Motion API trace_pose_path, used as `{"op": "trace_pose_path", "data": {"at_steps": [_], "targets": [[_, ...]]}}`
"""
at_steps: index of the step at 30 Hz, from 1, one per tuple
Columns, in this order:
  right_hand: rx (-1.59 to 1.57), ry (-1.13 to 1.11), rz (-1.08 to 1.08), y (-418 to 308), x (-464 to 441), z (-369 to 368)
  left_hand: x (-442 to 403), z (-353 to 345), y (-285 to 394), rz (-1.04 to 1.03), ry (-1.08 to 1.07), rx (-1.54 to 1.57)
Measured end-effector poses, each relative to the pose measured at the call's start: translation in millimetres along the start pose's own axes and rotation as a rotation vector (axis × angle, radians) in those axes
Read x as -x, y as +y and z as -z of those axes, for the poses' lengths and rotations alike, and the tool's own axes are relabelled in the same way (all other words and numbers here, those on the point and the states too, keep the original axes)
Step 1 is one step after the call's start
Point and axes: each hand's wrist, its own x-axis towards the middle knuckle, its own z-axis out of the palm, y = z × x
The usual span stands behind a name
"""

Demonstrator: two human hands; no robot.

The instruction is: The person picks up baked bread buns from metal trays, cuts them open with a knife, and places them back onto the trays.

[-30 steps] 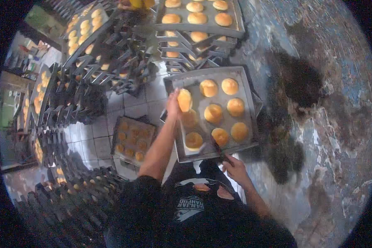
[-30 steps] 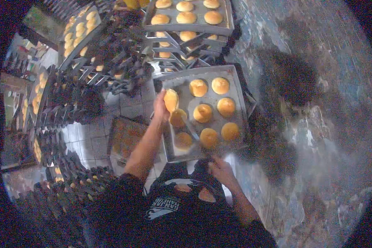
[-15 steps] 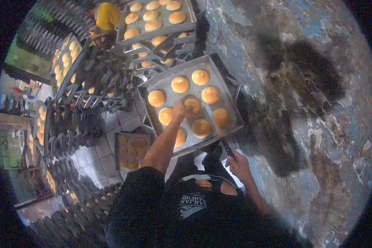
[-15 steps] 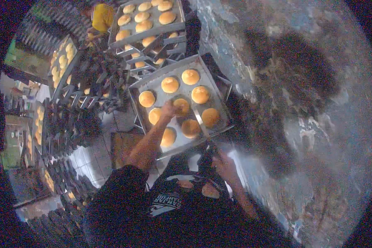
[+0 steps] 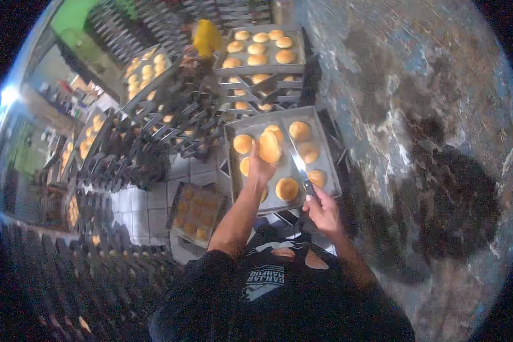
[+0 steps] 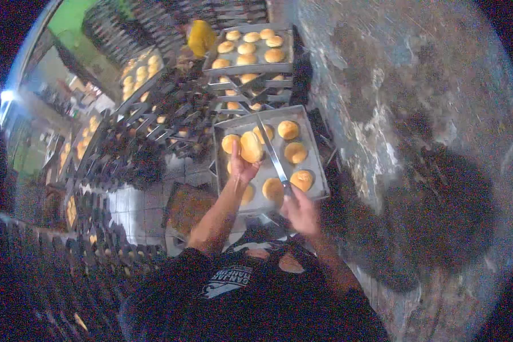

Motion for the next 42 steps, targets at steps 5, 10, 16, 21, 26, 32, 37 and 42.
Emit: {"op": "trace_pose_path", "data": {"at_steps": [5,10,16,21,26,32,37,42], "targets": [[0.201,-0.054,0.109,-29.6,4.7,-17.5,11.2,-39.6,25.6,-0.063,0.104,0.314],[0.137,-0.051,0.182,-26.4,9.1,-25.6,11.5,-46.6,36.1,-0.084,-0.036,0.291],[0.219,0.014,0.294,-24.0,8.7,-31.0,3.6,-53.8,40.4,-0.085,0.055,0.286],[0.263,0.086,0.175,-28.8,-0.5,-36.1,12.4,-53.0,34.7,0.039,-0.051,0.022],[0.262,0.055,0.228,-46.7,-11.9,-37.0,4.1,-40.4,43.3,0.016,-0.028,-0.028],[0.097,0.035,0.077,-43.3,0.7,-43.7,10.8,-37.2,61.3,-0.013,-0.206,-0.365],[0.137,-0.011,0.064,-53.8,-23.5,-41.5,12.6,-38.2,54.1,0.033,-0.245,-0.260],[0.045,-0.123,-0.004,-33.9,15.5,-37.7,19.9,-22.1,69.2,0.044,-0.193,-0.301]]}}
